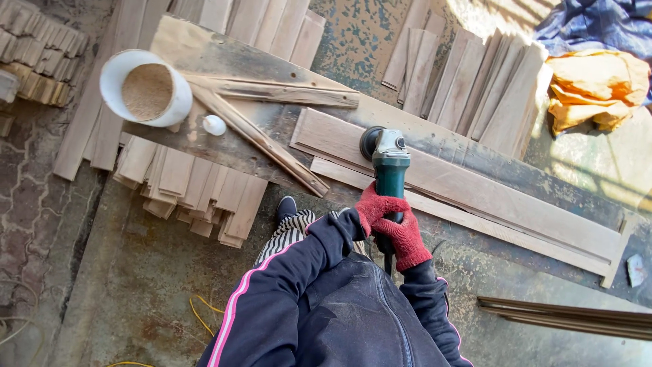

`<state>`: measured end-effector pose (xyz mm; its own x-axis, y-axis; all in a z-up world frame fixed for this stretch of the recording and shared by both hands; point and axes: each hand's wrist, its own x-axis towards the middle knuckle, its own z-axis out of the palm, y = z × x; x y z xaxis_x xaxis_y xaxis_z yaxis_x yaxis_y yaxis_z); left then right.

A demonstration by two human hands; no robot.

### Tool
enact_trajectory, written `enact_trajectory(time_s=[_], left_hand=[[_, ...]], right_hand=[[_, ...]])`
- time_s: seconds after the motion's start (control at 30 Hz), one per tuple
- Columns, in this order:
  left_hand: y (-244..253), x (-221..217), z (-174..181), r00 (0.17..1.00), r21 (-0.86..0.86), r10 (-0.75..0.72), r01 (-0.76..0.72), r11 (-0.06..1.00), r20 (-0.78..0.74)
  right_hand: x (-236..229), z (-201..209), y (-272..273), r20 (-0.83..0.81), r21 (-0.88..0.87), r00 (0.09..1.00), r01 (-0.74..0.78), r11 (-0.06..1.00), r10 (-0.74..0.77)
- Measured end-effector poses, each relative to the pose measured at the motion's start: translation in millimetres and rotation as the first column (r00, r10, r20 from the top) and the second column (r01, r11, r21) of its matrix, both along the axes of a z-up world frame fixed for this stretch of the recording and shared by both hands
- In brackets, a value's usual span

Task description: Sanding wooden planks using an angle grinder with a sanding attachment.

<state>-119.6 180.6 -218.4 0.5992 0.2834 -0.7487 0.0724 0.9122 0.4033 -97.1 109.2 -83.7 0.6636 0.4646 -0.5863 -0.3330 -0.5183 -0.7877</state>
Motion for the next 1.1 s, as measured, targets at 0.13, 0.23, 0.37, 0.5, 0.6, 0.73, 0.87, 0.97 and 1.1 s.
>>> enact_trajectory(time_s=[0.13,0.23,0.37,0.5,0.6,0.73,0.87,0.97,1.1], left_hand=[[32,-29,14,0.998,0.046,0.048,-0.046,0.998,-0.040],[50,-41,3,0.997,0.071,0.069,-0.067,0.995,-0.037],[72,-62,5,0.981,0.025,0.192,-0.192,0.981,-0.021],[86,-73,-5,0.968,0.014,0.252,-0.252,0.968,0.001],[92,-80,-1,0.962,0.004,0.273,-0.273,0.962,-0.003],[91,-70,-1,0.969,-0.045,0.248,-0.248,0.968,-0.011],[70,-51,13,0.976,-0.040,0.217,-0.218,0.975,-0.029],[47,-30,24,0.978,-0.022,0.206,-0.206,0.978,-0.038],[7,8,-5,0.989,-0.035,0.148,-0.149,0.988,-0.019]], right_hand=[[-23,12,32,0.002,0.010,0.999,-0.048,0.999,0.048],[-31,-5,44,0.017,0.014,0.994,-0.108,0.994,0.107],[-51,12,74,-0.050,-0.016,0.990,-0.136,0.991,0.135],[-59,22,101,-0.055,-0.006,0.982,-0.184,0.983,0.183],[-66,45,121,-0.059,-0.019,0.971,-0.232,0.973,0.231],[-54,30,99,0.033,-0.123,0.946,-0.317,0.940,0.323],[-35,41,84,0.018,-0.132,0.954,-0.295,0.946,0.300],[-18,50,65,-0.034,-0.099,0.980,-0.199,0.975,0.197],[17,31,30,-0.058,-0.072,0.994,-0.100,0.992,0.096]])
